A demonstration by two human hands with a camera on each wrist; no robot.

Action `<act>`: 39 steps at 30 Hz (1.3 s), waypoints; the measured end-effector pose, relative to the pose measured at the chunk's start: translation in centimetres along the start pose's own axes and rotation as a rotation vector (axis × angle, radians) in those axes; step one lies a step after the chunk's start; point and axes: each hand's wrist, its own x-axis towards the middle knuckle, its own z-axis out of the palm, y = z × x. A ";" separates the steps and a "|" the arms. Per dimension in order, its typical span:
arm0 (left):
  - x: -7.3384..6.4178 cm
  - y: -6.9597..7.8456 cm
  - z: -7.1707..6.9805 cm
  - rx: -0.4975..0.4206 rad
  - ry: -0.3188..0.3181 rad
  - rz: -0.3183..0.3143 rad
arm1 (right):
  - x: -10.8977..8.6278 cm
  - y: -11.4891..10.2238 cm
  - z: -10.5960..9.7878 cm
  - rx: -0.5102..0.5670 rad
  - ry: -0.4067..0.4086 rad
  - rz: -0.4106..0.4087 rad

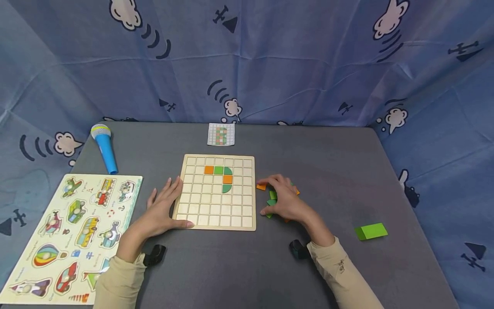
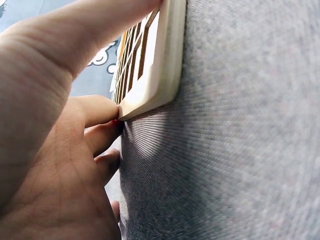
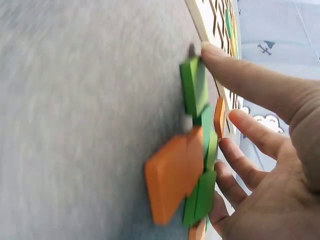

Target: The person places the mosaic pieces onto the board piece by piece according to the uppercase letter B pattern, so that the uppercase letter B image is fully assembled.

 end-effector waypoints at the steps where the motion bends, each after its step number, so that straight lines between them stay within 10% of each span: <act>1: 0.0 0.0 0.0 0.003 0.001 -0.001 | -0.1 0.2 -0.2 0.004 -0.001 0.004; 39: 0.0 0.1 -0.1 0.005 -0.001 0.004 | 0.0 0.1 0.1 -0.029 0.148 -0.024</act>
